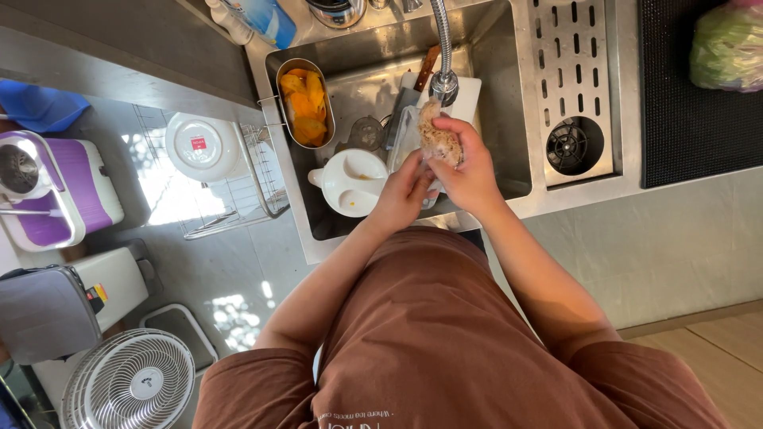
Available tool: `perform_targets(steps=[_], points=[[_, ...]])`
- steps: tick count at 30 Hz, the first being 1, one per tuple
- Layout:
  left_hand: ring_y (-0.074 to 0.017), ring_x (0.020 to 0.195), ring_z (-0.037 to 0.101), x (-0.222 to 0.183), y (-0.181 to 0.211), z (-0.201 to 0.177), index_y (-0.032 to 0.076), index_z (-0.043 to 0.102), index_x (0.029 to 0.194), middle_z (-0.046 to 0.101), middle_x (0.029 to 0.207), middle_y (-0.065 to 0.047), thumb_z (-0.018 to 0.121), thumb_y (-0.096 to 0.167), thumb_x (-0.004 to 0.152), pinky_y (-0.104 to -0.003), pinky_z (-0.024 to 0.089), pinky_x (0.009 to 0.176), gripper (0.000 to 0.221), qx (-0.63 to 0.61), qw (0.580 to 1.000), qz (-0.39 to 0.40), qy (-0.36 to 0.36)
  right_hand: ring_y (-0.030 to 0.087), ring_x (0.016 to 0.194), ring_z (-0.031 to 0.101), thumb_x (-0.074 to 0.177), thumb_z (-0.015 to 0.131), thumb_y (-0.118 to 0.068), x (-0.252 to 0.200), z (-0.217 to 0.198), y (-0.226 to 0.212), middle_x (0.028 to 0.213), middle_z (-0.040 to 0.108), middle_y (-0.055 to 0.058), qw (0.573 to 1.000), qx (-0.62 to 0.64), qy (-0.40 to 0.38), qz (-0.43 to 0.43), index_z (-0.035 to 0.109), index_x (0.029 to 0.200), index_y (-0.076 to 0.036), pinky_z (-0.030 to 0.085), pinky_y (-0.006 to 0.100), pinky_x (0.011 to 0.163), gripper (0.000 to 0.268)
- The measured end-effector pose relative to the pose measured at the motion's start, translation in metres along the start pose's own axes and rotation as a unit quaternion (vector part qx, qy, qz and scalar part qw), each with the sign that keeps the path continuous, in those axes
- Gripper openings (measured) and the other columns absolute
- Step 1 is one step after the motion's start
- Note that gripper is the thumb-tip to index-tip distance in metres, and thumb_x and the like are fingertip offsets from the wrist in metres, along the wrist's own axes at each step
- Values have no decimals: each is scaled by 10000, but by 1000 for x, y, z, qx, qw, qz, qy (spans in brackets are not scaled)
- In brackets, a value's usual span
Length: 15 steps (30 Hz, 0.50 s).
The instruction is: The person washes plastic containers in a sink and dries them with a cloth.
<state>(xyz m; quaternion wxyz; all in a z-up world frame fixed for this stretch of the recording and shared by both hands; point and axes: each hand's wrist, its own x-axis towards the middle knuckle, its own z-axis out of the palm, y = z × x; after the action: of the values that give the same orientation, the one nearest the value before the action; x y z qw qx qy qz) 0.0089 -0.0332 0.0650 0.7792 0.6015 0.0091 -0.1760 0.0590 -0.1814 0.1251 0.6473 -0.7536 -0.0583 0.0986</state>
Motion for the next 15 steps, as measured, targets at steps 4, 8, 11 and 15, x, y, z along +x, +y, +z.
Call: perform_targets(steps=[4,8,11,15], points=[[-175,1162,695,-1,3,-4,35,431,1457,688,1253,-124,514,60,1070,-308,665,847,397,46,999,24,13,181,1304,559,926,705,55,2,-1,12,1393,584,101,1000,2,-7,-19,547,1329,-24,458,311,1089,440],[-167,1094,714,2,4,-6,27,447,1433,709,1221,-119,531,77,1065,-301,657,797,380,68,997,12,22,162,1242,597,911,654,82,0,-5,26,1305,618,84,999,25,19,12,559,1322,-37,491,300,1079,438],[-169,1088,706,2,6,-7,32,437,1429,700,1242,-112,527,83,1060,-297,648,809,383,60,998,29,15,155,1221,599,918,648,98,1,-6,22,1309,607,85,996,86,10,36,546,1344,-42,497,297,1061,460],[-193,1086,733,-1,17,-5,44,482,1407,725,1174,-131,519,108,1076,-313,653,815,340,73,997,16,-2,143,1108,633,880,638,105,7,-7,9,1298,608,76,988,122,-12,94,528,1310,-61,570,294,876,474]])
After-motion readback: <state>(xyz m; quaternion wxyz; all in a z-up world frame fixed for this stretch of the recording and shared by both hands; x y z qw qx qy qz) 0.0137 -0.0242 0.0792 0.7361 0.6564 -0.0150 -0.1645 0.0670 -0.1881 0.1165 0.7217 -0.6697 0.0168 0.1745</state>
